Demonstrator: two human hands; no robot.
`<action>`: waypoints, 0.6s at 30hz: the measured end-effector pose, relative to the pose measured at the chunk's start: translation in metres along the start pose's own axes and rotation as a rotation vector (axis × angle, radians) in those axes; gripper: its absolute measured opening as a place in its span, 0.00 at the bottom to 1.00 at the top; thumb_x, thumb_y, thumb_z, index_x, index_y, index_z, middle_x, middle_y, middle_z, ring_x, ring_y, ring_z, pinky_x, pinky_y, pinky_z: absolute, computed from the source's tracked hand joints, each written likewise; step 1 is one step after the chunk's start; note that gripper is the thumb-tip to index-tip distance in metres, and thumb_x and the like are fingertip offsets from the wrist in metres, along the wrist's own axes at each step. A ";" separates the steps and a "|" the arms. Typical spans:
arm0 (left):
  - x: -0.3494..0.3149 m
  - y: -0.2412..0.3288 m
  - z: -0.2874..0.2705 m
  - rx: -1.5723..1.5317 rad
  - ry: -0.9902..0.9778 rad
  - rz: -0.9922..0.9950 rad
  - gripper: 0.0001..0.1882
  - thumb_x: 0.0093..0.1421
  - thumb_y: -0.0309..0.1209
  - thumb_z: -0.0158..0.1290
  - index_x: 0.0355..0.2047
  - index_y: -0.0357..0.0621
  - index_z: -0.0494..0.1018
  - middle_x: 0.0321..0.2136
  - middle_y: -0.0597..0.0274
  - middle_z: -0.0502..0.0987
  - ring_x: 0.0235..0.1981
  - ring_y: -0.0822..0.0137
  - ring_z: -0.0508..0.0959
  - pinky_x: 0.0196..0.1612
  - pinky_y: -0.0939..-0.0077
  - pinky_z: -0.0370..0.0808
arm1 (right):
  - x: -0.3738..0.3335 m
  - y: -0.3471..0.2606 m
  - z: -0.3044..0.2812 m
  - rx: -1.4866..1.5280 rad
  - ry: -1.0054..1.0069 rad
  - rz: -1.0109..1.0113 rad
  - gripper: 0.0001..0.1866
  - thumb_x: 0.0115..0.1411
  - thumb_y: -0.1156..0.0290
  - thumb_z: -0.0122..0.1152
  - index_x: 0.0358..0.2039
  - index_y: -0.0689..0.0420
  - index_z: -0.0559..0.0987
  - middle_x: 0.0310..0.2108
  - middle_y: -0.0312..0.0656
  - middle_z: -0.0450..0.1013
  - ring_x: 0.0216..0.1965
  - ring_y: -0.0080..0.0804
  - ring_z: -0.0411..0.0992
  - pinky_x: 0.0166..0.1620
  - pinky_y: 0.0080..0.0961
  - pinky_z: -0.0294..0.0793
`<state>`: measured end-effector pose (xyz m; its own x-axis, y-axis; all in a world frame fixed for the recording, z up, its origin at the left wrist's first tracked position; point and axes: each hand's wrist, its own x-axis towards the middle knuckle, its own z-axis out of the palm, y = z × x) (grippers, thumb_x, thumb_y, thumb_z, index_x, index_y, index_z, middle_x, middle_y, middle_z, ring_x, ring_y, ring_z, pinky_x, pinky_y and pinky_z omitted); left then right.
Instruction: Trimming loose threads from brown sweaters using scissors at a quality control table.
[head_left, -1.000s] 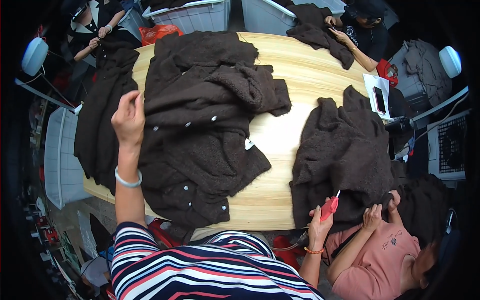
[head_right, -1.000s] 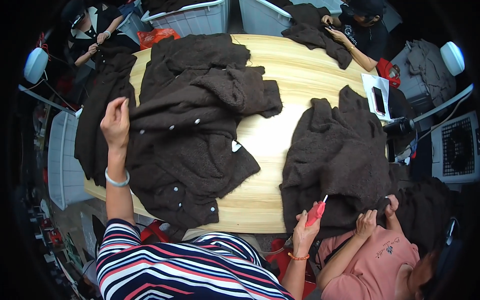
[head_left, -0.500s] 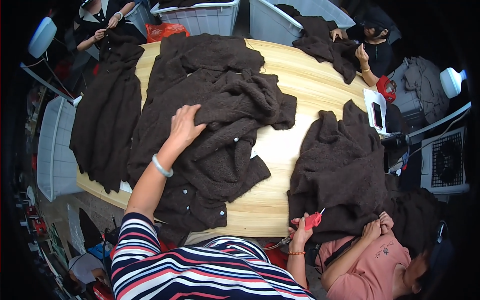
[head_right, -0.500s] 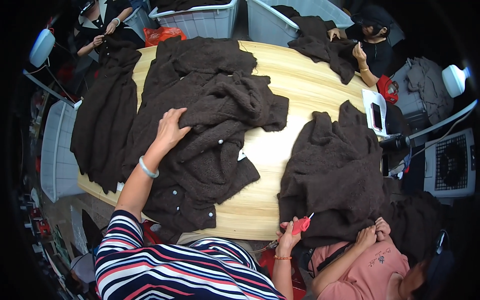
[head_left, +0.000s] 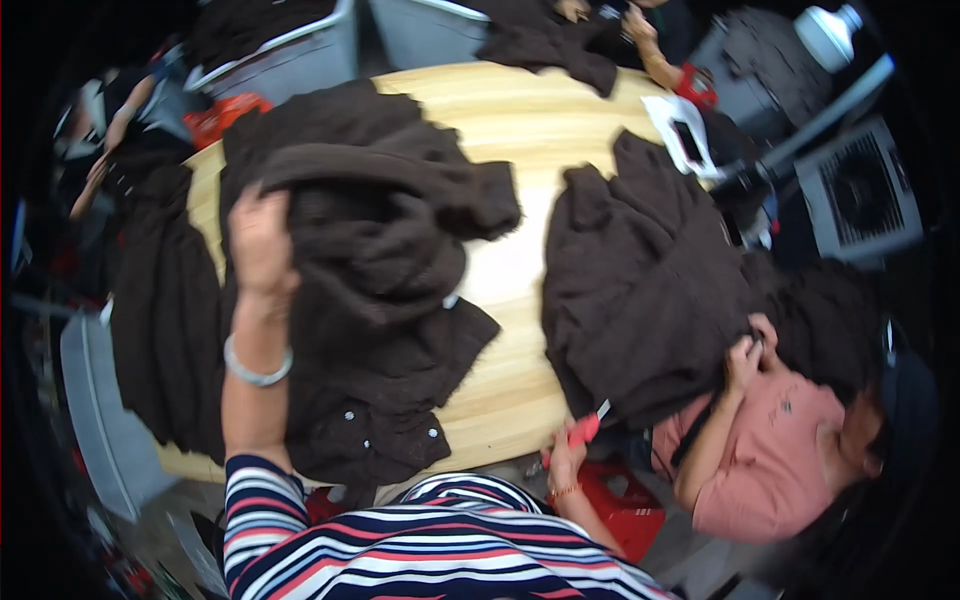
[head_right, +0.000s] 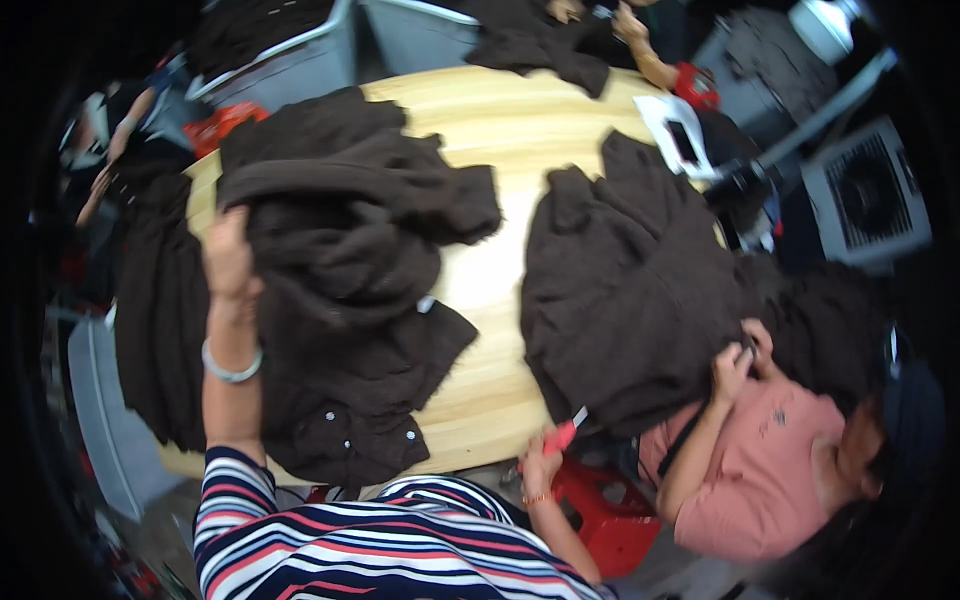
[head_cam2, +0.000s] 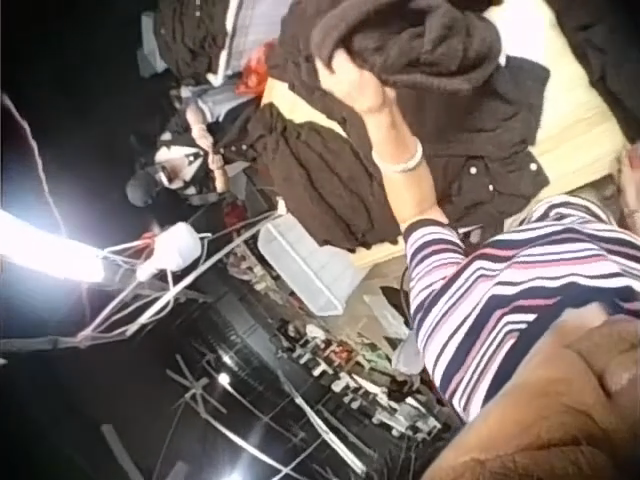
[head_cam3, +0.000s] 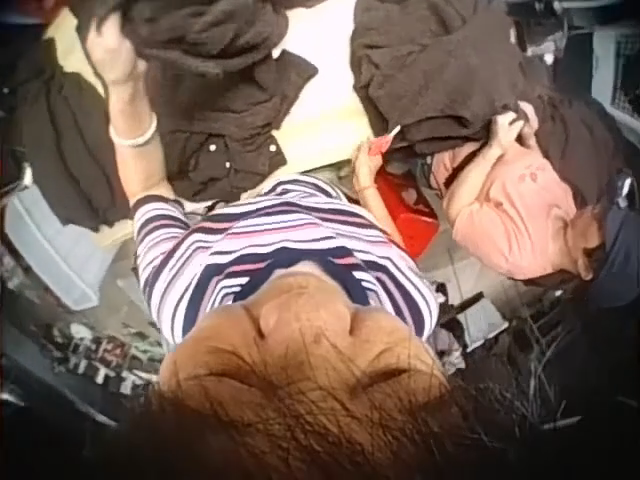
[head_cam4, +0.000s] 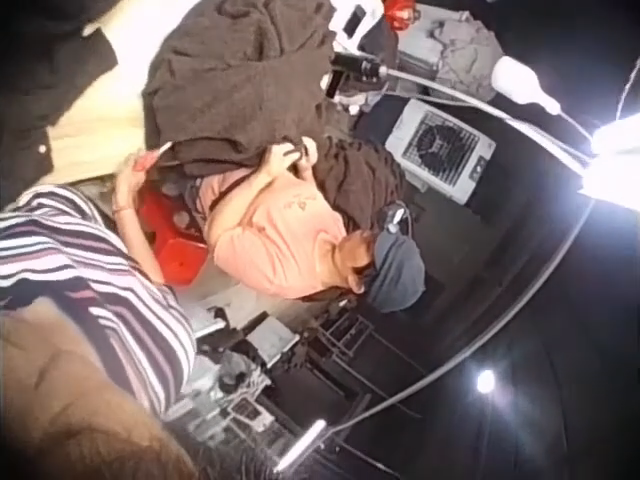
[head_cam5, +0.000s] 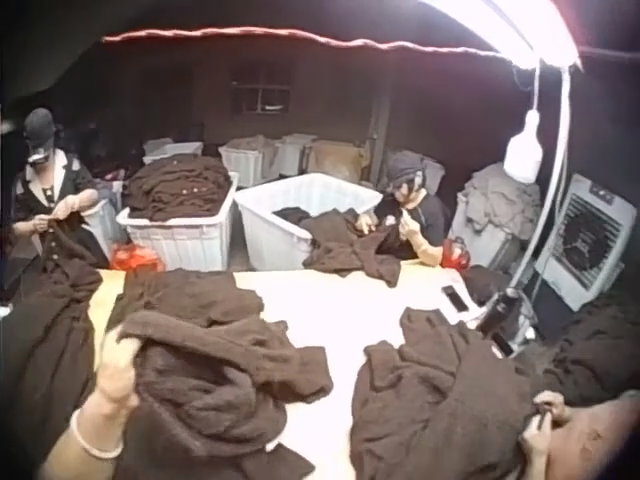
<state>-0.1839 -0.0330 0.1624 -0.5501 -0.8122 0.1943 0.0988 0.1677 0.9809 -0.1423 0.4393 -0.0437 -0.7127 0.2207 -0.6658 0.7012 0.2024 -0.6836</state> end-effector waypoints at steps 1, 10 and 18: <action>0.005 -0.002 -0.018 0.004 0.160 0.000 0.14 0.66 0.26 0.44 0.46 0.32 0.74 0.42 0.53 0.78 0.42 0.63 0.78 0.48 0.73 0.75 | 0.029 0.009 -0.003 -0.163 0.002 -0.244 0.15 0.68 0.66 0.54 0.53 0.55 0.73 0.30 0.32 0.69 0.24 0.17 0.66 0.23 0.19 0.66; -0.037 -0.091 -0.119 -0.257 0.148 -0.458 0.22 0.65 0.35 0.52 0.51 0.28 0.69 0.50 0.48 0.75 0.48 0.58 0.78 0.53 0.68 0.76 | 0.046 -0.036 -0.001 -0.119 -0.046 -0.092 0.09 0.66 0.67 0.54 0.43 0.57 0.75 0.19 0.35 0.71 0.19 0.25 0.71 0.21 0.23 0.69; -0.056 -0.099 -0.101 -0.279 0.130 -0.549 0.21 0.64 0.34 0.56 0.52 0.32 0.71 0.51 0.51 0.76 0.49 0.59 0.77 0.55 0.67 0.74 | 0.013 -0.028 0.013 0.087 0.076 -0.197 0.17 0.67 0.67 0.53 0.54 0.57 0.72 0.32 0.33 0.73 0.33 0.21 0.73 0.34 0.23 0.77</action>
<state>-0.0792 -0.0599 0.0556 -0.4782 -0.8031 -0.3555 0.0528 -0.4304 0.9011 -0.1715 0.4240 -0.0370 -0.8305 0.2568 -0.4943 0.5418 0.1664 -0.8239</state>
